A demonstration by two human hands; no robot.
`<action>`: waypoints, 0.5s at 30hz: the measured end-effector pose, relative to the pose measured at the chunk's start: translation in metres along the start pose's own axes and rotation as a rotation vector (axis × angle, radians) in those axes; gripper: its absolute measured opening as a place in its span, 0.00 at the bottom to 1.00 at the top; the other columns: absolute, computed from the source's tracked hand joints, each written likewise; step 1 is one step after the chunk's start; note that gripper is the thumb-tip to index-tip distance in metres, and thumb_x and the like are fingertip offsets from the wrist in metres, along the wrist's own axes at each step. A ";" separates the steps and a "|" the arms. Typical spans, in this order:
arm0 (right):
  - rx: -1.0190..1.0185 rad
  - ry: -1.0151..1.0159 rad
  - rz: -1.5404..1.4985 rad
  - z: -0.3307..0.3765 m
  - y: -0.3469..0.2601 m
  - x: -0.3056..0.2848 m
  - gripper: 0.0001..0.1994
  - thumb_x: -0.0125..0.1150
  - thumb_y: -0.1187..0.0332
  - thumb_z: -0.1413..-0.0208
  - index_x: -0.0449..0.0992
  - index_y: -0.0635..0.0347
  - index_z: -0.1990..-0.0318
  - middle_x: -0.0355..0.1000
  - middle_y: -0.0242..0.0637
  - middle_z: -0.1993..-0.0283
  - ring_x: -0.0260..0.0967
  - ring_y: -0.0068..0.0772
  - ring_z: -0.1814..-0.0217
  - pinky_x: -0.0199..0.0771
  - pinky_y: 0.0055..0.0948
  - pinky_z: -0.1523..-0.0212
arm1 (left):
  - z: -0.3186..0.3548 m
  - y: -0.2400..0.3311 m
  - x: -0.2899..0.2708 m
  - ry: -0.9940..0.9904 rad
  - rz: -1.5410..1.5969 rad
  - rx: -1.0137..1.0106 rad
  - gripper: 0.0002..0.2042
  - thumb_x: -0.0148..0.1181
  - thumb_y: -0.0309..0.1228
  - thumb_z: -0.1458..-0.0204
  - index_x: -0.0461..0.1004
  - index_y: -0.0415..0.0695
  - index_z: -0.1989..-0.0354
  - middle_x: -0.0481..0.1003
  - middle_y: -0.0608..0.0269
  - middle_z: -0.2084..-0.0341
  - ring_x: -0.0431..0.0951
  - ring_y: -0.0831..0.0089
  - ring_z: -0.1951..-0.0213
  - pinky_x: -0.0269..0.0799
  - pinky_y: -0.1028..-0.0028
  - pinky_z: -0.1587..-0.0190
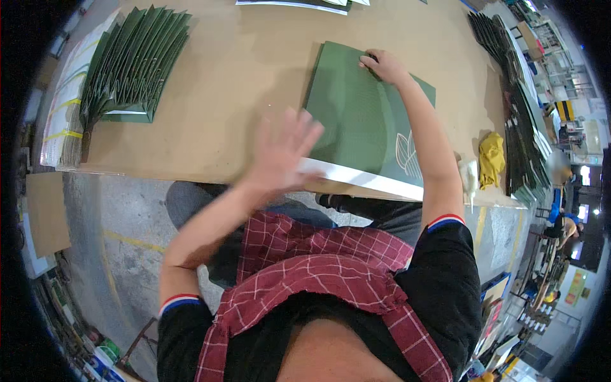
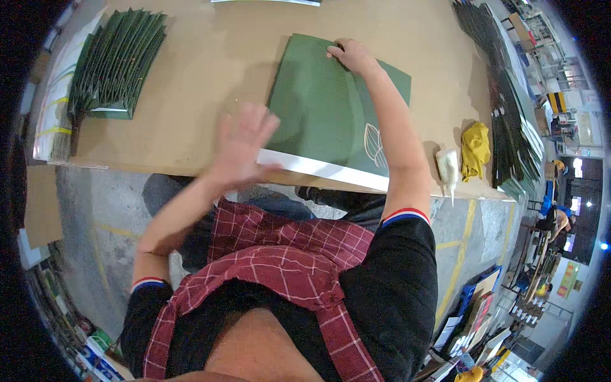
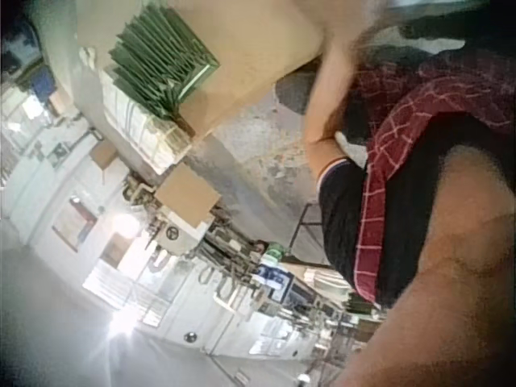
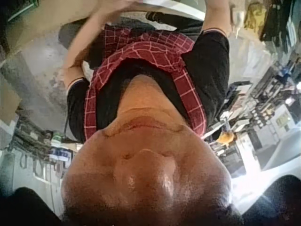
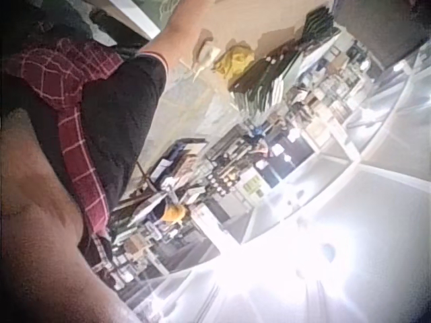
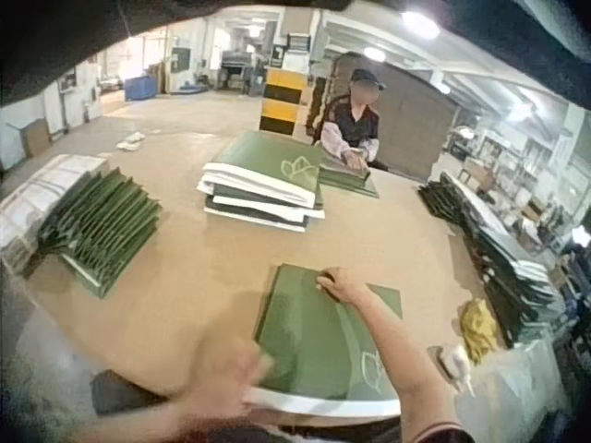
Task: Assembling and gluing paper gift bags or folders at a production table.
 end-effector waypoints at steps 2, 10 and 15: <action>-0.026 0.105 -0.003 0.007 -0.009 -0.003 0.22 0.50 0.52 0.51 0.72 0.61 0.58 0.70 0.50 0.62 0.67 0.49 0.58 0.66 0.39 0.57 | 0.015 0.039 0.024 -0.063 0.046 -0.023 0.37 0.49 0.58 0.58 0.58 0.44 0.44 0.55 0.52 0.43 0.51 0.53 0.41 0.46 0.41 0.47; -0.123 0.107 0.064 0.028 -0.055 -0.040 0.22 0.51 0.48 0.51 0.72 0.59 0.63 0.70 0.47 0.70 0.68 0.49 0.65 0.66 0.41 0.62 | 0.053 0.035 0.036 -0.104 0.036 -0.065 0.36 0.49 0.56 0.56 0.55 0.46 0.42 0.52 0.52 0.42 0.49 0.54 0.39 0.41 0.42 0.45; -0.055 0.172 0.023 0.028 -0.031 -0.063 0.21 0.48 0.46 0.50 0.73 0.56 0.65 0.71 0.43 0.73 0.68 0.47 0.68 0.66 0.40 0.63 | 0.052 0.056 0.005 0.001 0.024 0.021 0.31 0.57 0.44 0.57 0.57 0.48 0.43 0.55 0.53 0.43 0.52 0.57 0.40 0.45 0.46 0.44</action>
Point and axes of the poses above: each hand's wrist, its own z-axis away from the middle knuckle, its own x-axis out of the palm, y = z × x, the point moved 6 cm from there along -z, towards the middle knuckle
